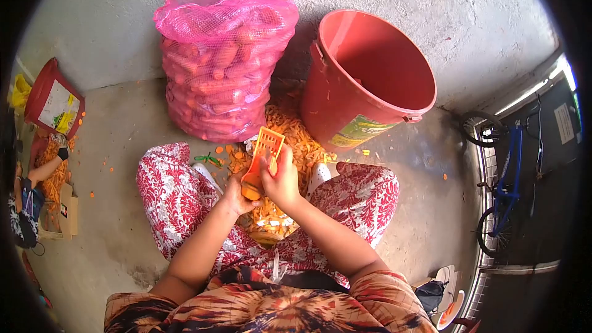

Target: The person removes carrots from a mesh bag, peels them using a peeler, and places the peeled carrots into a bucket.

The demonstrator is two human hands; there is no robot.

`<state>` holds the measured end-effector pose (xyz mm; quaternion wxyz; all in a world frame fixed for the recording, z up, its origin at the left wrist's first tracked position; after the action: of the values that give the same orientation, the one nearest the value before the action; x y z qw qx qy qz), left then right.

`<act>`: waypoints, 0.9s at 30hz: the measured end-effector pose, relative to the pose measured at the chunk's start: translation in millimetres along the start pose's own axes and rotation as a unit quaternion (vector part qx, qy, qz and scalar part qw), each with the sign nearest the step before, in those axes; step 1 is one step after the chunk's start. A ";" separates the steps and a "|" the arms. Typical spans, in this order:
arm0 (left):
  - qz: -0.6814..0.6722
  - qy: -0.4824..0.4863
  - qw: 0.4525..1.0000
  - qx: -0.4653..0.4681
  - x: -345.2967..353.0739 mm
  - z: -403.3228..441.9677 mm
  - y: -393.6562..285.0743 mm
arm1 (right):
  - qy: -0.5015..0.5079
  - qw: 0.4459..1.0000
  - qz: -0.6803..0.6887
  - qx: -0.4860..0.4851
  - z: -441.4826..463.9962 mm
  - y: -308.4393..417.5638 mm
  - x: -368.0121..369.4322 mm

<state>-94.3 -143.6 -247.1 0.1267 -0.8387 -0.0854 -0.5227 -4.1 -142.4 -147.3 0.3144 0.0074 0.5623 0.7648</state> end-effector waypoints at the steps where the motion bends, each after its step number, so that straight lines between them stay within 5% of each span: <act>1: 0.013 0.010 1.000 0.002 0.9 -0.1 -1.0 | 0.011 1.000 -0.008 -0.012 1.0 4.4 1.1; 5: -0.017 0.006 1.000 -0.006 6.7 -2.1 -0.3 | -0.050 0.991 -0.078 -0.101 13.2 2.5 -9.3; 6: -0.010 0.001 1.000 -0.014 5.4 -2.1 0.8 | -0.072 0.994 -0.081 -0.007 21.4 -9.6 -17.5; 10: 0.030 -0.005 0.999 -0.025 1.4 -4.4 3.3 | -0.281 0.949 -0.139 -0.043 55.4 -11.3 -79.5; 15: 0.028 -0.127 0.992 -0.001 -10.7 -3.9 -3.3 | -0.226 0.974 0.006 0.004 44.6 -27.6 -77.4; 17: 0.026 -0.107 0.994 -0.001 -7.4 -3.2 -3.2 | -0.177 0.979 0.079 -0.069 34.4 -14.6 -48.9; 18: 0.025 -0.097 0.995 -0.002 -6.1 -3.1 -2.9 | -0.165 0.968 0.185 0.038 24.2 -13.6 -32.2; 22: 0.000 -0.007 1.000 -0.011 -0.4 -2.3 -0.2 | 0.021 0.997 -0.002 -0.069 3.0 4.9 -1.0; 24: 0.031 -0.005 0.999 -0.037 0.3 -4.1 2.7 | -0.083 0.988 -0.094 -0.093 21.9 -1.5 -20.6; 27: 0.036 0.000 0.998 -0.043 -0.5 -3.4 6.6 | -0.194 0.980 0.020 0.049 50.1 -35.1 -57.5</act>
<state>-95.6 -150.9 -246.9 0.1092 -0.8460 -0.0320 -0.5209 76.9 -121.7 -139.5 0.4014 0.1819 0.5275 0.7263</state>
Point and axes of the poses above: each hand's wrist, its own z-axis towards the middle knuckle, its own x-axis out of the palm, y = z × x, the point moved 7 cm from there along z, towards the middle knuckle, and after that the axes turned 5 degrees about -x, right-handed, at the moved point
